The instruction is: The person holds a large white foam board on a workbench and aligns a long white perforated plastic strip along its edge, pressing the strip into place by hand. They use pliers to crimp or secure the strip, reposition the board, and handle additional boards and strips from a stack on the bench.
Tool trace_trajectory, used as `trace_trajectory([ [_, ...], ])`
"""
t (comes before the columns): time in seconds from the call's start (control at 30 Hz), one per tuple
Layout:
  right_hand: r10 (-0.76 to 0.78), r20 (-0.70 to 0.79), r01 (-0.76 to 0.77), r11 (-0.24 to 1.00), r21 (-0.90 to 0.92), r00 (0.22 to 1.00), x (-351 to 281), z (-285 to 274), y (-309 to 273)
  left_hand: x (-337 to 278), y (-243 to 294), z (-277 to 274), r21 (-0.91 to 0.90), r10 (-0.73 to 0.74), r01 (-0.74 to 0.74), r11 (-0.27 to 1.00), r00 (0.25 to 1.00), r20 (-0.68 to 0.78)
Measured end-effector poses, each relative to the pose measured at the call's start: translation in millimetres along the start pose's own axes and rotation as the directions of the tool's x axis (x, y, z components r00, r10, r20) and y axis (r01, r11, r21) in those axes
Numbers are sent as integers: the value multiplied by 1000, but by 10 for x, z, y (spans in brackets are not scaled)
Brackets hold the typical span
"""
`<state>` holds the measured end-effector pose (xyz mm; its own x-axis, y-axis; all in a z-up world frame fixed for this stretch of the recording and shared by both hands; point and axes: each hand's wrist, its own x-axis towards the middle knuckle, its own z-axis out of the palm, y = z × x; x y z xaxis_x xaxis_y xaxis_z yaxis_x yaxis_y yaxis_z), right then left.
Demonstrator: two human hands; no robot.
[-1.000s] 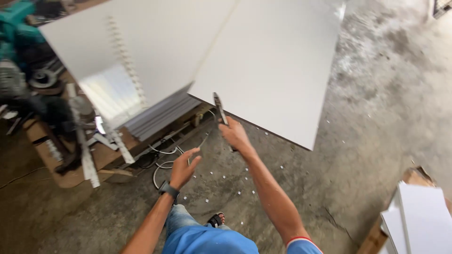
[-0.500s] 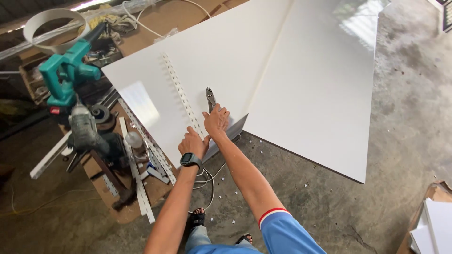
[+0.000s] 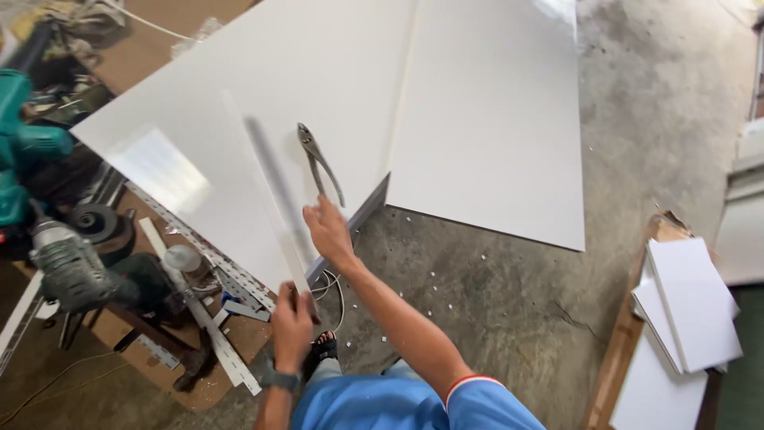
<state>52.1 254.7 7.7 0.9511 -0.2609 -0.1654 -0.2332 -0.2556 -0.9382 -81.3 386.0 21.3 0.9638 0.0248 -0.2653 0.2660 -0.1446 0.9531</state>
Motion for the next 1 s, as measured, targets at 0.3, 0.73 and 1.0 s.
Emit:
trace_trajectory([
  [0.3,1,305,-235,639,733,952,-1449,-1351,-121,-401,-659,813,-1,-78,87,996,893,443],
  [0.73,-269,298,381,817,-432,916,-1887,-2622,987,-100,380,1268,-454,110,117,883,889,444],
  [1.0,-126,356,310,790,-529,926,-2091,-3407,1361,482,-439,1955,-442,-60,75,894,997,47],
])
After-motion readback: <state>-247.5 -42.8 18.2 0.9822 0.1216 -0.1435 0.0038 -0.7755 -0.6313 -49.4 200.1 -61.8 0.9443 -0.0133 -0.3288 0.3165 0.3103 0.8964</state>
